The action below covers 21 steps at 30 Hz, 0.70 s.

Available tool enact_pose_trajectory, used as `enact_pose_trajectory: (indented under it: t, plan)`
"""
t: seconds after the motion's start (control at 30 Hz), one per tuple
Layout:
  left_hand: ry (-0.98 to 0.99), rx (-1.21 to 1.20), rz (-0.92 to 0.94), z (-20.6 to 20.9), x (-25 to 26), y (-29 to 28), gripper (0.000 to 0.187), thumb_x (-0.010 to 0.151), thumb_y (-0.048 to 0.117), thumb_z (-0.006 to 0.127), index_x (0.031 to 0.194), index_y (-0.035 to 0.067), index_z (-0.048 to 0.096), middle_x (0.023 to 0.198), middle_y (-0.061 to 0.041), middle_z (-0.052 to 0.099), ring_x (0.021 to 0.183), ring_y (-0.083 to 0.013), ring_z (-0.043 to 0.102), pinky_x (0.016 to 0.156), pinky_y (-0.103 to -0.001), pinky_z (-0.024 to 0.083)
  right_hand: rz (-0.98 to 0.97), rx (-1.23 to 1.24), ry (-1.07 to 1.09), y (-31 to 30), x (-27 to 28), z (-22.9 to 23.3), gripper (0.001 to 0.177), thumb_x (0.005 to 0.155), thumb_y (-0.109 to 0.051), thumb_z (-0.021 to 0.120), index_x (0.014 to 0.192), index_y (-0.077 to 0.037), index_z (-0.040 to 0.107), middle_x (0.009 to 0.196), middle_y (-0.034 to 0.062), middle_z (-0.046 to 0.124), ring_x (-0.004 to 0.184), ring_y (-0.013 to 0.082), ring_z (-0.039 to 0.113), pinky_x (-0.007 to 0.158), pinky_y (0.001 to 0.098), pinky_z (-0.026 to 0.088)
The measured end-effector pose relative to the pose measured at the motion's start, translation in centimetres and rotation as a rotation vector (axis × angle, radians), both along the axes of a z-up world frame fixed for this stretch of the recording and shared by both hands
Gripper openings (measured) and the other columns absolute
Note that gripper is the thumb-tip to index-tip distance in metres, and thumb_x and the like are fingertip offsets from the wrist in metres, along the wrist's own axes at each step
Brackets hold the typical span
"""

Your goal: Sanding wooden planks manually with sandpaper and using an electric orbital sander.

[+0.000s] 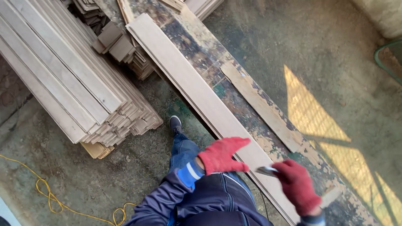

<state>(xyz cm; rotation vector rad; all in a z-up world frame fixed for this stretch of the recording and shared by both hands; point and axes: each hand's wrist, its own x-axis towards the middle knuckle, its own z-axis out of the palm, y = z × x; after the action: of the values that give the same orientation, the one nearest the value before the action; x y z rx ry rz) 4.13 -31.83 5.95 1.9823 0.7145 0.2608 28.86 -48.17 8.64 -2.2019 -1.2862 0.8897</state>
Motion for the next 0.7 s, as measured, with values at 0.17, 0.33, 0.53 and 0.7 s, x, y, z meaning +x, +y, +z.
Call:
enact_pose_trajectory:
  t: [0.17,0.33,0.53,0.7]
  plan:
    - [0.135,-0.269,0.036,-0.8,-4.1,7.1,0.036,0.098,0.042,0.060,0.114,0.012,0.073,0.088,-0.013,0.075,0.074,-0.0319,0.069,0.066,-0.042,0.053,0.325,0.564,-0.147,16.7,-11.3,2.9,0.050,0.067,-0.006,0.086,0.115,-0.013,0.074,0.090,0.0024,0.070,0.074,0.0169,0.063,0.071,0.0320,0.050]
    - [-0.382,-1.055,0.476,-5.5,-12.2,16.4,0.032,0.098,0.019,0.067,0.123,-0.001,0.069,0.091,-0.010,0.071,0.070,-0.0141,0.065,0.061,-0.026,0.058,-0.411,0.177,0.893,27.1,-19.3,-0.9,0.066,0.075,0.007,0.075,0.139,0.000,0.059,0.122,0.0159,0.069,0.107,0.0260,0.066,0.098,0.0373,0.054]
    - [-0.003,-0.658,0.301,1.1,-23.2,33.2,0.006,0.087,0.014,0.076,0.091,0.016,0.078,0.092,-0.005,0.080,0.097,-0.0202,0.075,0.095,-0.035,0.060,-0.337,-0.024,0.587,38.4,-24.4,-3.2,0.020,0.078,-0.017,0.089,0.084,-0.009,0.072,0.061,0.0115,0.070,0.054,0.0199,0.070,0.054,0.0329,0.058]
    - [0.300,0.658,0.326,-6.5,-23.7,53.1,0.032,0.090,0.038,0.082,0.117,0.022,0.077,0.135,-0.015,0.056,0.129,-0.0371,0.045,0.111,-0.056,0.030,0.065,-0.108,0.021,43.7,-25.9,-6.2,0.034,0.077,-0.023,0.081,0.111,-0.019,0.073,0.095,0.0050,0.079,0.089,0.0266,0.076,0.079,0.0396,0.059]
